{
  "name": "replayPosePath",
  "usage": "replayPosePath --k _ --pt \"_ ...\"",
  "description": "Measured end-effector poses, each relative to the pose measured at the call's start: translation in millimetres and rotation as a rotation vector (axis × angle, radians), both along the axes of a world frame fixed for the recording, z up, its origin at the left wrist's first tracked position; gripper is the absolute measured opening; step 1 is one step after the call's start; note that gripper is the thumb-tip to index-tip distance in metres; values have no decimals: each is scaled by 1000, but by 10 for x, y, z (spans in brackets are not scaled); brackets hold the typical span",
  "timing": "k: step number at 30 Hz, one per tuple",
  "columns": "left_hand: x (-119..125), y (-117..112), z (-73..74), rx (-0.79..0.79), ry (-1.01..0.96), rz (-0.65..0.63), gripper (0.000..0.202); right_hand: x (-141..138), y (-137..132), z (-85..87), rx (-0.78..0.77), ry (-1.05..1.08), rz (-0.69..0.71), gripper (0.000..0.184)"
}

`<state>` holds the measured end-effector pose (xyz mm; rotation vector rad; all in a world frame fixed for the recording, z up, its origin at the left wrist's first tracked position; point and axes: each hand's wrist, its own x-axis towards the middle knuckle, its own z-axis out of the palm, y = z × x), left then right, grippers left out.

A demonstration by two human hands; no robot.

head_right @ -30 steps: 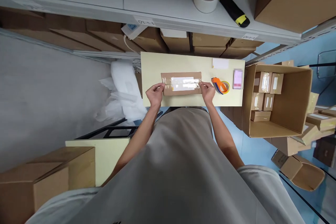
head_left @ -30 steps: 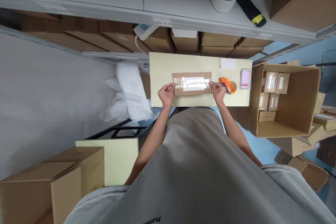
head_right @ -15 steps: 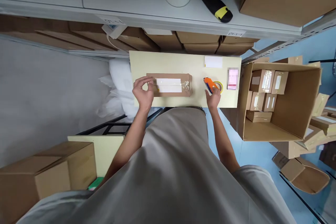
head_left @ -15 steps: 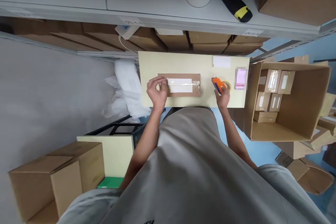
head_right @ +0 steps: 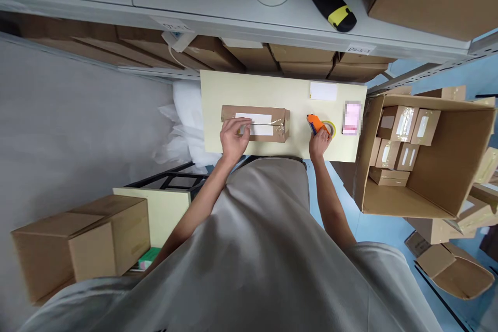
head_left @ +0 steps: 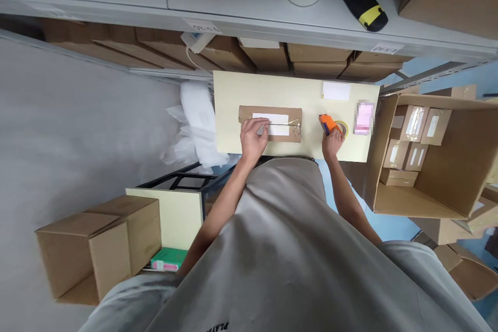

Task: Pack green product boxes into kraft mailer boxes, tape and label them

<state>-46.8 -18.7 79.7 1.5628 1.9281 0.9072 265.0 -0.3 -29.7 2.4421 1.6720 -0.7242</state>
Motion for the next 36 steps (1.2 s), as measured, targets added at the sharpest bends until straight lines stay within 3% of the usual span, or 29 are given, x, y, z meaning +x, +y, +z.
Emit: replayPosePath --k 3,6,11,14,17,21,26,36 --pt "-47 1 53 18 -24 29 19 -2 17 127 41 68 -12 42" --pt "-88 3 203 88 -84 37 16 4 -5 392 181 220 -40 34" --pt "-82 -23 599 139 -255 -57 11 -244 -113 1195 418 671 -118 49" --pt "-63 -73 804 105 -331 -166 10 -609 -158 1682 419 940 -72 60" --pt "-92 -149 929 114 -398 -235 14 -1021 -161 1959 371 1100 -27 64" --pt "-241 -259 985 60 -525 -238 18 -1433 -153 2033 290 1188 -19 69" --pt "-453 -381 1001 -10 -605 -117 7 -1732 -194 2034 226 1169 -16 77" --pt "-792 -491 1021 -19 -531 -115 19 -2153 -244 2009 135 1173 62 68"
